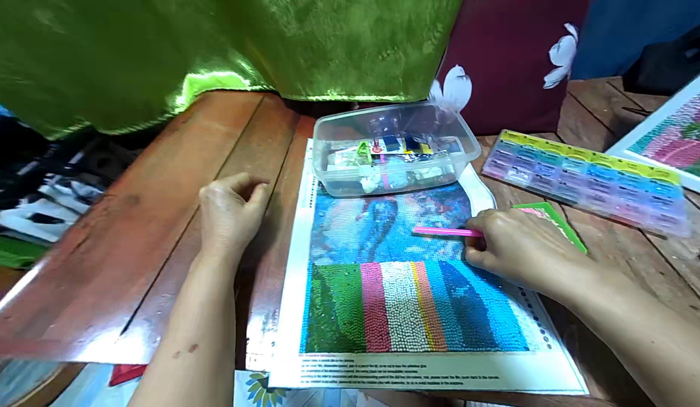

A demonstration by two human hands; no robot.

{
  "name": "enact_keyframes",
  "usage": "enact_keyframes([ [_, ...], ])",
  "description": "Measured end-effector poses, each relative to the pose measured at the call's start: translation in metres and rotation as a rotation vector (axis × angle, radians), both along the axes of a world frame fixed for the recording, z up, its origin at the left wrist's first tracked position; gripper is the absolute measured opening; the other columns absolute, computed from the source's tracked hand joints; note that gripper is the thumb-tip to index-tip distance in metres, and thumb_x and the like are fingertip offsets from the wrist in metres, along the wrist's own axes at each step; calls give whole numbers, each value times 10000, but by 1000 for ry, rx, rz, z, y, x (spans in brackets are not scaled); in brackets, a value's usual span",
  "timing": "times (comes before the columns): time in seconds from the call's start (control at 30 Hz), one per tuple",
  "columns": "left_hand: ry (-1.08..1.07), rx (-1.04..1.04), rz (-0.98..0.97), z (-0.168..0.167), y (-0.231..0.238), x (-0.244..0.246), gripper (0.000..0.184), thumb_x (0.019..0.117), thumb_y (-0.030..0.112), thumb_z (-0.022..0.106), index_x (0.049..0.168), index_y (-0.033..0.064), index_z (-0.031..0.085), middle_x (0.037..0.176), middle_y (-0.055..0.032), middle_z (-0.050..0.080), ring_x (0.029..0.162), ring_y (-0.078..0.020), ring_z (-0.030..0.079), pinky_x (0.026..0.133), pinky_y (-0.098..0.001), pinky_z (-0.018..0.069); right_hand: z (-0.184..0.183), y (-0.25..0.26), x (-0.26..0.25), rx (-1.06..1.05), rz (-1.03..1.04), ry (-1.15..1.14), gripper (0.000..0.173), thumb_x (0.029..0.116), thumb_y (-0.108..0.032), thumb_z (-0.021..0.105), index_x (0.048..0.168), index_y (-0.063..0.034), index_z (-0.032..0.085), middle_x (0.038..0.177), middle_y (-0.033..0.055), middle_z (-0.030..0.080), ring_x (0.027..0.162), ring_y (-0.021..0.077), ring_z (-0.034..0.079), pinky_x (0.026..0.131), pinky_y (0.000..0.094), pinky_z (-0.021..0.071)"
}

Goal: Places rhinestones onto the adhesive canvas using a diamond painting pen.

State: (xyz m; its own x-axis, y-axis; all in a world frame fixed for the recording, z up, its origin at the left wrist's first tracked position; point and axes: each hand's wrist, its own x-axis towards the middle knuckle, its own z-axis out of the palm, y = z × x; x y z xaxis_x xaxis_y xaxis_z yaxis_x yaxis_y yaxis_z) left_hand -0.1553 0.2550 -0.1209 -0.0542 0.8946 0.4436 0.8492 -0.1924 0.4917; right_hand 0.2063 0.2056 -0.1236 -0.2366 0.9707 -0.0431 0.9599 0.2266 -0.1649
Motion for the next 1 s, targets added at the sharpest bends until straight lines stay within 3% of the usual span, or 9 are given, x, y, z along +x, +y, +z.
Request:
enact_keyframes([
  [0.1, 7, -180, -40, 5, -23, 6, 82, 934, 68, 691, 942, 11, 749, 806, -129, 721, 722, -252, 697, 714, -526, 570, 0, 2, -2, -26, -46, 1, 188, 853, -133, 784, 719, -76, 665, 709, 96, 630, 707, 303, 645, 593, 499, 472],
  [0.17, 55, -308, -24, 5, -36, 14, 66, 929, 59, 723, 886, 24, 757, 786, -137, 715, 744, -292, 686, 713, -575, 534, 2, 2, -5, -42, -64, -14, 202, 855, -144, 787, 716, -76, 657, 709, 101, 627, 722, 310, 644, 603, 500, 472],
  [0.23, 74, -346, -17, 1, -46, 22, 93, 931, 66, 738, 844, 34, 743, 753, -121, 697, 709, -273, 659, 663, -539, 502, 2, 2, -6, -42, -70, -22, 203, 845, -142, 796, 714, -66, 660, 704, 112, 627, 729, 327, 648, 604, 509, 473],
  [0.33, 78, -336, -64, -4, -50, 26, 27, 907, 2, 749, 886, 17, 755, 869, -127, 713, 817, -269, 679, 753, -513, 532, 5, 1, -9, -68, -106, -38, 216, 849, -144, 796, 712, -55, 656, 700, 127, 629, 731, 339, 650, 604, 515, 469],
  [0.47, 91, -243, -129, -15, -50, 22, 56, 856, -47, 780, 866, 2, 756, 878, -145, 679, 904, -320, 655, 842, -537, 516, 12, 0, -12, -120, -171, -29, 189, 857, -161, 787, 760, -37, 684, 746, 154, 652, 768, 361, 659, 623, 539, 472],
  [0.7, 93, -146, -148, -21, -52, 20, 114, 808, -93, 792, 836, 9, 749, 836, -142, 654, 859, -332, 630, 794, -548, 496, 22, 4, -5, -170, -262, -67, 170, 867, -124, 764, 848, 26, 687, 882, 223, 677, 896, 419, 670, 709, 579, 496],
  [0.77, 83, -131, -145, -22, -52, 19, 132, 794, -99, 796, 826, 20, 749, 829, -128, 648, 839, -306, 626, 778, -533, 493, 23, 7, 7, -171, -313, -78, 194, 900, -124, 746, 923, 53, 672, 943, 256, 674, 956, 456, 665, 764, 611, 501],
  [0.87, 69, -113, -142, -24, -51, 17, 134, 782, -87, 807, 815, 30, 752, 803, -106, 630, 811, -278, 612, 754, -503, 484, 19, 9, 37, -79, -354, 6, 193, 864, -124, 784, 817, 31, 679, 815, 238, 661, 839, 452, 659, 686, 628, 484],
  [1.0, 48, -113, -152, -27, -49, 13, 160, 765, -85, 822, 811, 50, 750, 815, -86, 646, 816, -257, 622, 756, -497, 488, 14, 4, 73, 66, -315, 236, 223, 848, -105, 792, 685, -49, 651, 643, 113, 589, 652, 297, 591, 583, 528, 436],
])
